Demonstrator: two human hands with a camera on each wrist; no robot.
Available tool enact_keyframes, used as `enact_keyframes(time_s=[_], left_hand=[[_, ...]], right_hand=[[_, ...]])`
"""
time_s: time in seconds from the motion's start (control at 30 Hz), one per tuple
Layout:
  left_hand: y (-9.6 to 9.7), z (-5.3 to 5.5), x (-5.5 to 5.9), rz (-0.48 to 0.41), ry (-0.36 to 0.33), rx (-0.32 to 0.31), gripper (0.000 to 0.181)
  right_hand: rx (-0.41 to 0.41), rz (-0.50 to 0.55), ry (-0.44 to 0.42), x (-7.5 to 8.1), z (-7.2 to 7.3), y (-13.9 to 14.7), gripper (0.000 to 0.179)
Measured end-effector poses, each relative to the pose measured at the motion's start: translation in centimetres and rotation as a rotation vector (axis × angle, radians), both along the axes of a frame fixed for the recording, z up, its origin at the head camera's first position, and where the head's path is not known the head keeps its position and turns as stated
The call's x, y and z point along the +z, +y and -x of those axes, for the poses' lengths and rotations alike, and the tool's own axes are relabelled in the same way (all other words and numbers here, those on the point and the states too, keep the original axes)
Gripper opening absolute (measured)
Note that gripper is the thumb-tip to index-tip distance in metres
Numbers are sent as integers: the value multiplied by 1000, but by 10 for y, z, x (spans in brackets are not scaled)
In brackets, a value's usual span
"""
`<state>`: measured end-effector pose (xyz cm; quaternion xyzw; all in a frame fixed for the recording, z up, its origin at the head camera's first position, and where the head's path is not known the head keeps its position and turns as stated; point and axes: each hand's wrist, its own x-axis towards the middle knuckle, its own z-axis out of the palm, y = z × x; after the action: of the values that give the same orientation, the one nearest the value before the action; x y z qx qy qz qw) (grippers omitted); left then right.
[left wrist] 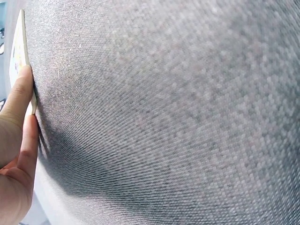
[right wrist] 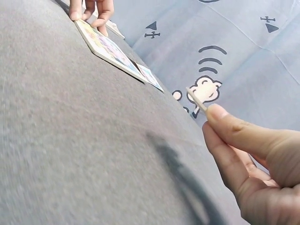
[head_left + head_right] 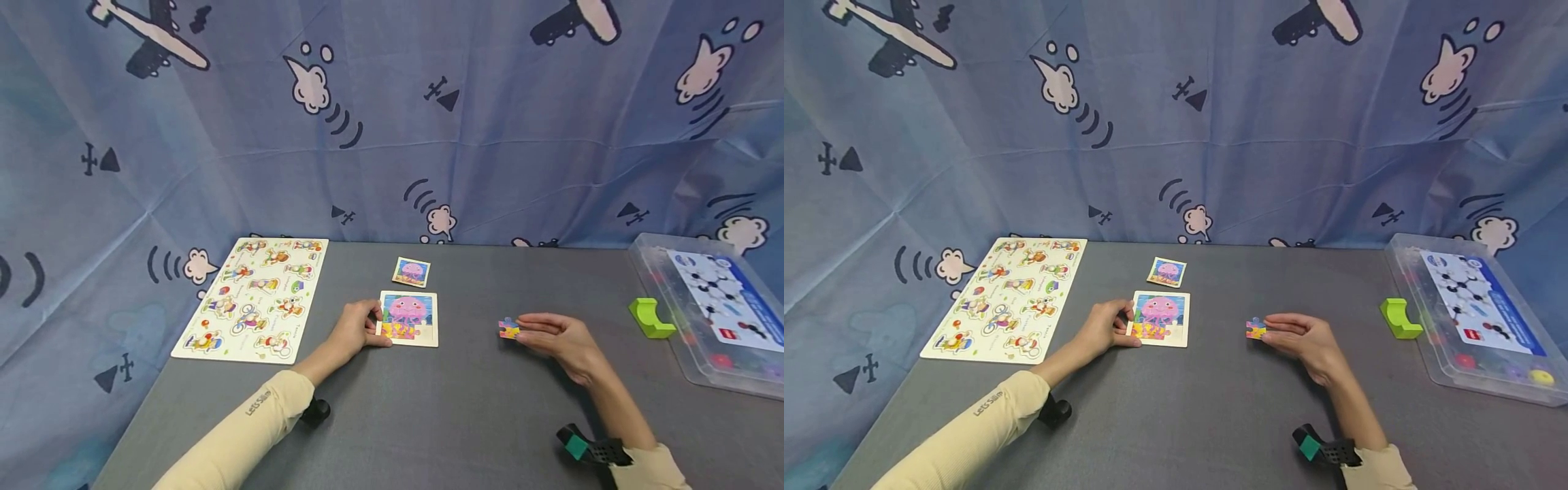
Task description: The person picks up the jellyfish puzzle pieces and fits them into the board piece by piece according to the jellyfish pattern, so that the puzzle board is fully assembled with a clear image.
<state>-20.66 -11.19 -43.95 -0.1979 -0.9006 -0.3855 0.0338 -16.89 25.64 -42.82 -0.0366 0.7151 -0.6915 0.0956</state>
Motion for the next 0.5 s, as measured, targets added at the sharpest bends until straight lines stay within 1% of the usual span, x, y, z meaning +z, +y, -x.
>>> enact_keyframes(time_s=[0.07,0.3,0.43,0.5], left_hand=[[0,0,0,0,1,-3,47],[0,1,-1,-8,-1,-9,48],[0,1,-1,-8,-6,-4,48],[0,0,-2,-12,6,-9,48]], right_hand=[[10,8,10,-1,0,-4,30],[56,61,35,-3,3,-20,35],[75,70,39,-4,6,-31,38],[74,60,40,-4,7,-36,41]])
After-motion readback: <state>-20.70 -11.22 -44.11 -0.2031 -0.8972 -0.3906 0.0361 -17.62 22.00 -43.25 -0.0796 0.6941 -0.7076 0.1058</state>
